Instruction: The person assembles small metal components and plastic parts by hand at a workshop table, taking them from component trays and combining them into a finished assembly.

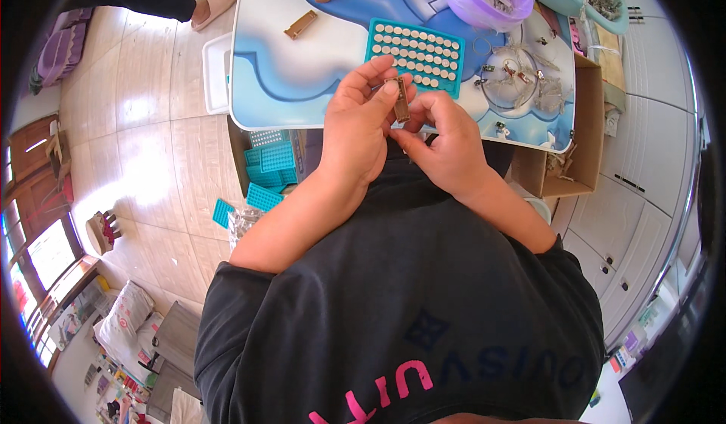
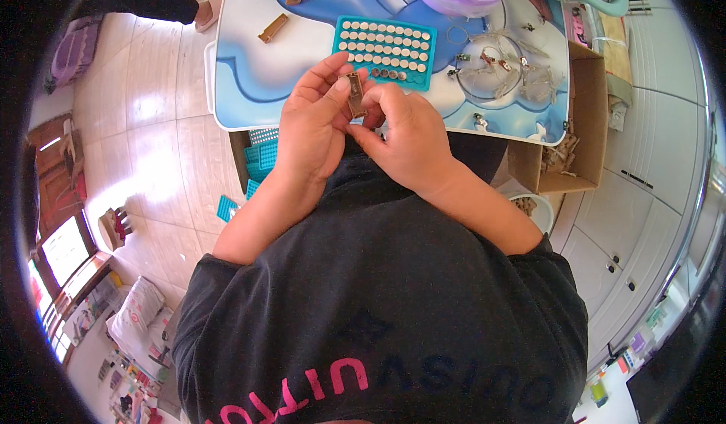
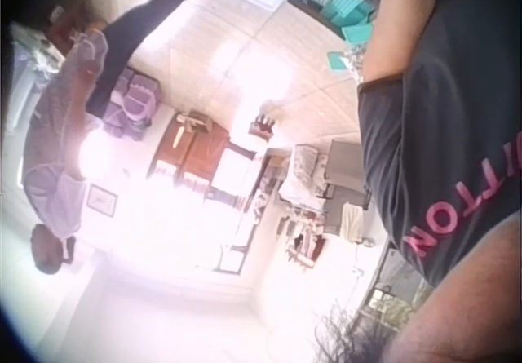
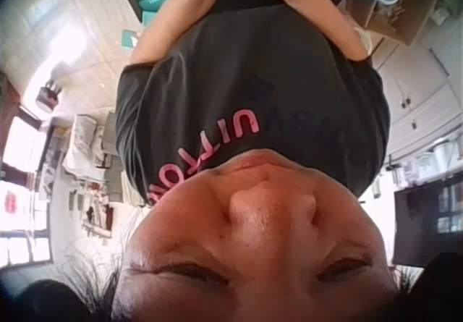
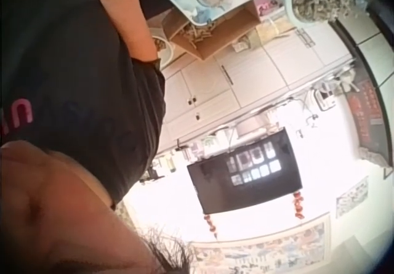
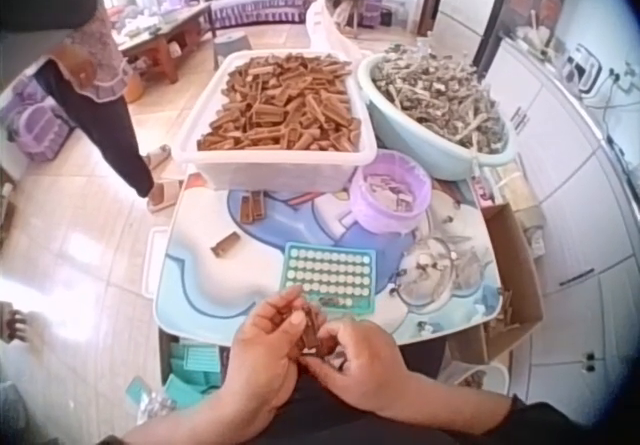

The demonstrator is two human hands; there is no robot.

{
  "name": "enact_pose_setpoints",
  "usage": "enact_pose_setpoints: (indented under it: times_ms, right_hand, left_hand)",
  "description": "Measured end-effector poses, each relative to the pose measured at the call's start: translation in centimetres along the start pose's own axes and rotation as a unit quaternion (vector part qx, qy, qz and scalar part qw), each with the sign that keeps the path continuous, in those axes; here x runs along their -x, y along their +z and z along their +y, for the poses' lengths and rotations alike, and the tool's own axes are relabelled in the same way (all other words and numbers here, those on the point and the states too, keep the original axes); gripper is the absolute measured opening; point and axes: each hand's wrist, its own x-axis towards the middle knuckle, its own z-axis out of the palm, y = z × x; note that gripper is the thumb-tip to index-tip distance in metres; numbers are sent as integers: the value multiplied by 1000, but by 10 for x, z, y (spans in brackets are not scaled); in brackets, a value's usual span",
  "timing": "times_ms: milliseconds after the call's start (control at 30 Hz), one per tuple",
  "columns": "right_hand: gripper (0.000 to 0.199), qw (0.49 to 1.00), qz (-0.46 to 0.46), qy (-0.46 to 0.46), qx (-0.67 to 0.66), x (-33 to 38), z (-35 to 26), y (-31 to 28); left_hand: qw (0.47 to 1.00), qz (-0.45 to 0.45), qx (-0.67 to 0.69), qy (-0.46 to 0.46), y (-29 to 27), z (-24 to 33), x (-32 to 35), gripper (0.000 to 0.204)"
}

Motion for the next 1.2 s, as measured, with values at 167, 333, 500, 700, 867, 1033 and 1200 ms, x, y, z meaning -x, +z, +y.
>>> enact_pose_setpoints:
  times_ms: [167,333,500,700,867,1033,1200]
  right_hand:
    - [22,1000,0,-29,11,5,10,-2]
    - [23,999,30,-29,-11,4,8,-1]
    - [22,998,27,11,-59,5,8,0]
    - [17,998,-3,-66,15,1,5,-4]
    - [18,998,-35,-34,27,0,8,-3]
    - [19,998,-33,-51,19,-5,-1,-6]
    - [19,992,19,-109,58,-8,8,-5]
  left_hand:
    - [999,12,-13,31,-1,2,-1,30]
    - [999,10,-13,32,0,3,-1,30]
    - [999,8,-17,31,0,4,1,28]
    - [1000,7,-18,24,-1,4,1,27]
    - [1000,0,-14,0,-3,4,2,27]
    - [1000,12,-26,-2,-6,6,1,31]
    - [999,-4,-30,-9,-8,6,0,34]
